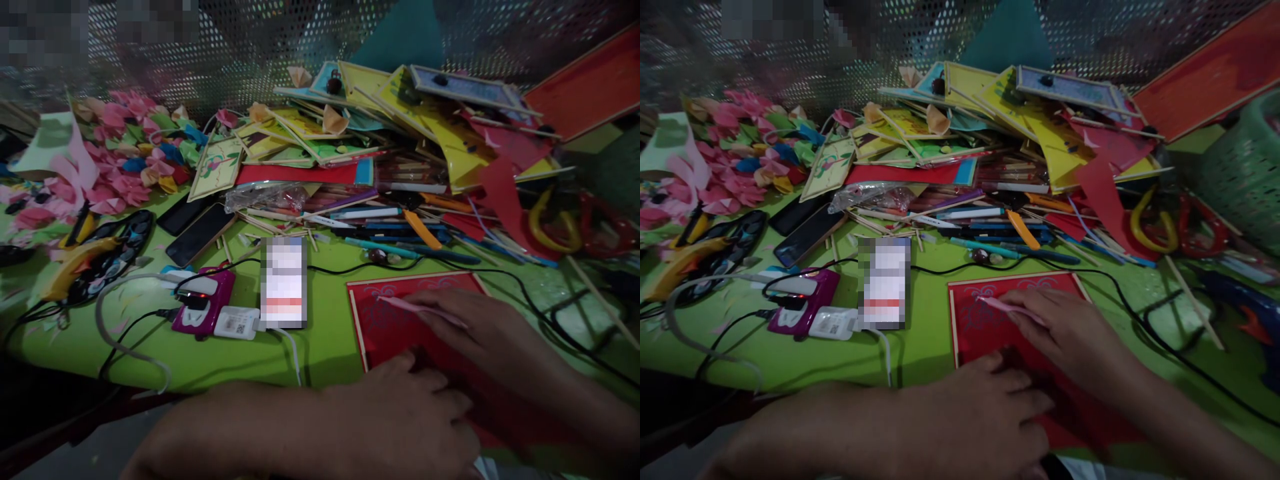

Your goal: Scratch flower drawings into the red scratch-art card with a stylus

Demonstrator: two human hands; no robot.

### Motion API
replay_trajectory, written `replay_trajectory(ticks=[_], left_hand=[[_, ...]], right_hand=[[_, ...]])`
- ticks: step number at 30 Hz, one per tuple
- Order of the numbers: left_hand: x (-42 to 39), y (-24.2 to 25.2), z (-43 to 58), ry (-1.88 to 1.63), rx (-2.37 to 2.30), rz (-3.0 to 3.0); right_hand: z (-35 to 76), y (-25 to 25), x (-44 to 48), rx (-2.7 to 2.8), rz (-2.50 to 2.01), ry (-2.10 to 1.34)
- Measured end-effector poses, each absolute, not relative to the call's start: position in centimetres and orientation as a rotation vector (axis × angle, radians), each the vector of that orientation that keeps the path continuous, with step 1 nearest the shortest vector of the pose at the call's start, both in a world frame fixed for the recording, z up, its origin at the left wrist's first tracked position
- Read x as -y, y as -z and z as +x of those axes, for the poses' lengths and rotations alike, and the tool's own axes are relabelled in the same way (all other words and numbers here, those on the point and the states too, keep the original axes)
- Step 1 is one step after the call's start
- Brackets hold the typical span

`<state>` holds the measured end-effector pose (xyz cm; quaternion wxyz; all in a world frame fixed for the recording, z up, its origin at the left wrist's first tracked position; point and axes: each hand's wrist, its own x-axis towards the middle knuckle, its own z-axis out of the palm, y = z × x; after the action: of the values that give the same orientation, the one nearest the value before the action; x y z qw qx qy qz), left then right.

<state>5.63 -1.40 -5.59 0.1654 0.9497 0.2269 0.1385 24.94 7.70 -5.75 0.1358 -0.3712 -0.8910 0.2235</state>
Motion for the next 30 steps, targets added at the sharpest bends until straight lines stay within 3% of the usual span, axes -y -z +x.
replay_trajectory(ticks=[30], left_hand=[[1.45,5.67,5.55,-0.36,-0.649,2.744]], right_hand=[[25.48,5.31,-8.11,2.566,-1.158,-0.683]])
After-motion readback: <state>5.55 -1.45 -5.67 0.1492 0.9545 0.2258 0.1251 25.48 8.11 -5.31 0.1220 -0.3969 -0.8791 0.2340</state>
